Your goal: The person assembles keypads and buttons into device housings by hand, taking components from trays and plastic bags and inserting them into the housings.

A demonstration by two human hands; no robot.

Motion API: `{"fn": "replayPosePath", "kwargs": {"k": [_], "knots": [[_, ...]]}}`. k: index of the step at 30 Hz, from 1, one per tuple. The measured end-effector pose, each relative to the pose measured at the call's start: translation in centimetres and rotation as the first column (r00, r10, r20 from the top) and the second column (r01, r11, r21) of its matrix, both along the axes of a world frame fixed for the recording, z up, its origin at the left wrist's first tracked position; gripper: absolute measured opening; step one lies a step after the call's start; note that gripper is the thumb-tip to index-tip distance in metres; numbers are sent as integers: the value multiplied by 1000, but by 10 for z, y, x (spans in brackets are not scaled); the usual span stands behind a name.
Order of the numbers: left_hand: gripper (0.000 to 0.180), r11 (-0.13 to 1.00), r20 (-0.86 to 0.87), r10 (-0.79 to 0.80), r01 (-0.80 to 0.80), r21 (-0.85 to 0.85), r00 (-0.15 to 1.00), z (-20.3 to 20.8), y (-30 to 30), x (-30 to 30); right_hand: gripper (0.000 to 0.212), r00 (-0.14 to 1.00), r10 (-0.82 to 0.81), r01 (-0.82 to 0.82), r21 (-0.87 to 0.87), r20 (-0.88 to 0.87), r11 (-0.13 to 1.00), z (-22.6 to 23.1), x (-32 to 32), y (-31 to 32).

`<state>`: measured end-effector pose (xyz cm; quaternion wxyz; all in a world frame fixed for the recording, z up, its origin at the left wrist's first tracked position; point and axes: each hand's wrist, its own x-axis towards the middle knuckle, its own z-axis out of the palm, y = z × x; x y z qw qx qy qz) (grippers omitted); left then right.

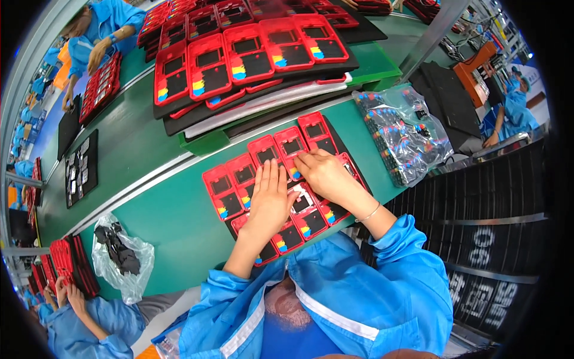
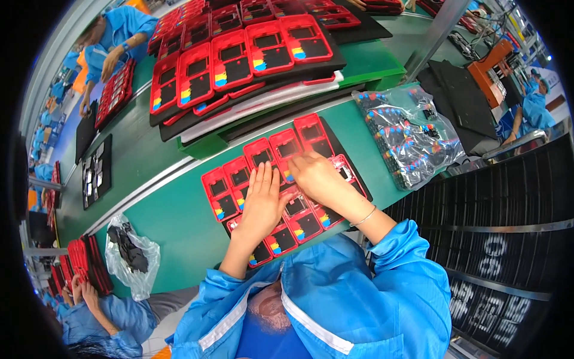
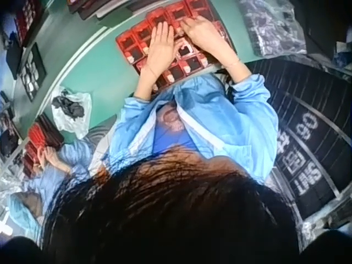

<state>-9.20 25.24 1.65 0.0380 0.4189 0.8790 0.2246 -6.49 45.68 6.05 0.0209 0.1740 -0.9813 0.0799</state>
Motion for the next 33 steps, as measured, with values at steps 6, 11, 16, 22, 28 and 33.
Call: {"fn": "replayPosePath", "kwargs": {"k": [6, 11, 16, 22, 28, 33], "knots": [[51, 972, 155, 173, -194, 132, 973, 24, -74, -21, 33, 1000, 8, -5, -158, 19, 987, 17, 6, 11], [50, 986, 95, 168, -166, -32, 981, 21, -110, -1, 35, 998, 63, -62, -237, -6, 970, 23, 9, -17], [59, 987, 66, 156, -153, -57, 986, 14, -106, 13, 35, 992, 124, -119, -140, 32, 983, 0, -5, -40], [65, 978, 161, 209, -203, -52, 965, 13, -108, 24, 37, 989, 150, -147, -162, 8, 976, -3, -8, -50], [69, 969, 83, 225, -214, -122, 971, 8, -107, 28, 40, 989, 140, -147, -191, -49, 971, -1, -4, -61], [69, 968, 71, 236, -228, -106, 969, 12, -103, 28, 43, 976, 217, -217, -126, -16, 968, -12, 3, -93]]}}
